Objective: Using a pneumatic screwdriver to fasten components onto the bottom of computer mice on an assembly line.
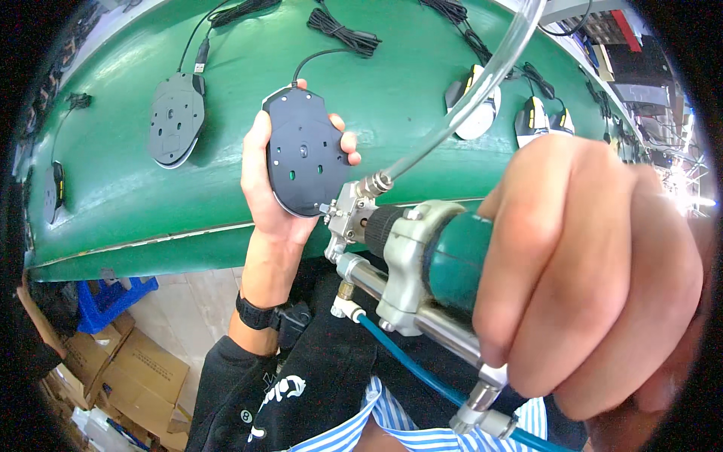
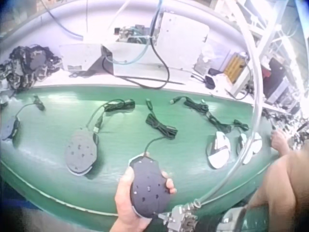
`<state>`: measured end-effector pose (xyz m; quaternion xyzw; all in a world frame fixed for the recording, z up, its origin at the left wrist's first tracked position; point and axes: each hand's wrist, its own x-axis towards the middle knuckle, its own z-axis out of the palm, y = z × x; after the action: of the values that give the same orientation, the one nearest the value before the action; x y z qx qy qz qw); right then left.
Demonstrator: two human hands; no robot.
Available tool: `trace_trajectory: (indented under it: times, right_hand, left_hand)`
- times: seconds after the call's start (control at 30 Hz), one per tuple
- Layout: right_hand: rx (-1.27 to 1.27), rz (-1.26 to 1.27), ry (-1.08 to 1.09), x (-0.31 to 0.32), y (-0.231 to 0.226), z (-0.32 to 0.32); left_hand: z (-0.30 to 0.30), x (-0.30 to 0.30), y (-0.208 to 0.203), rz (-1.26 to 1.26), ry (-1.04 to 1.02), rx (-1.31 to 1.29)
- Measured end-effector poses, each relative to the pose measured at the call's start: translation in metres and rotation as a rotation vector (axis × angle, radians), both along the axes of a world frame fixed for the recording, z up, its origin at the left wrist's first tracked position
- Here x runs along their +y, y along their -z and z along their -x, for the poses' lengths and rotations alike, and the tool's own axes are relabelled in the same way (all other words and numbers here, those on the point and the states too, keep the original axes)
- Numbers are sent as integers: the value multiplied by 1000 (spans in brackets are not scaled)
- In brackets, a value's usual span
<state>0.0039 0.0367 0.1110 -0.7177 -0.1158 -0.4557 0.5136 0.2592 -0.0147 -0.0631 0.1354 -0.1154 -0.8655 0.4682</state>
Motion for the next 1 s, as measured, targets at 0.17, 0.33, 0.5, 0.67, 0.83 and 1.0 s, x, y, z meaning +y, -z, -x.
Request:
trace_trajectory:
  times: [0.17,0.33,0.5,0.67,0.83,1.0]
  right_hand:
    - [57,-73,36,-32,5,-26]
    - [127,-151,250,-66,23,-55]
    - [73,-150,163,-48,1,-18]
    - [-41,-101,181,-29,20,-9]
    - [-39,-150,185,-27,28,-5]
    - [6,-202,257,-31,36,-25]
  left_hand:
    - [-1,0,-9,-34,-43,-15]
    - [2,1,-10,-32,-76,-27]
    - [-5,2,-3,-2,-72,-40]
    - [3,2,0,15,-60,-47]
    - [-2,2,-1,0,-65,-69]
    - [0,0,-4,16,-47,-42]
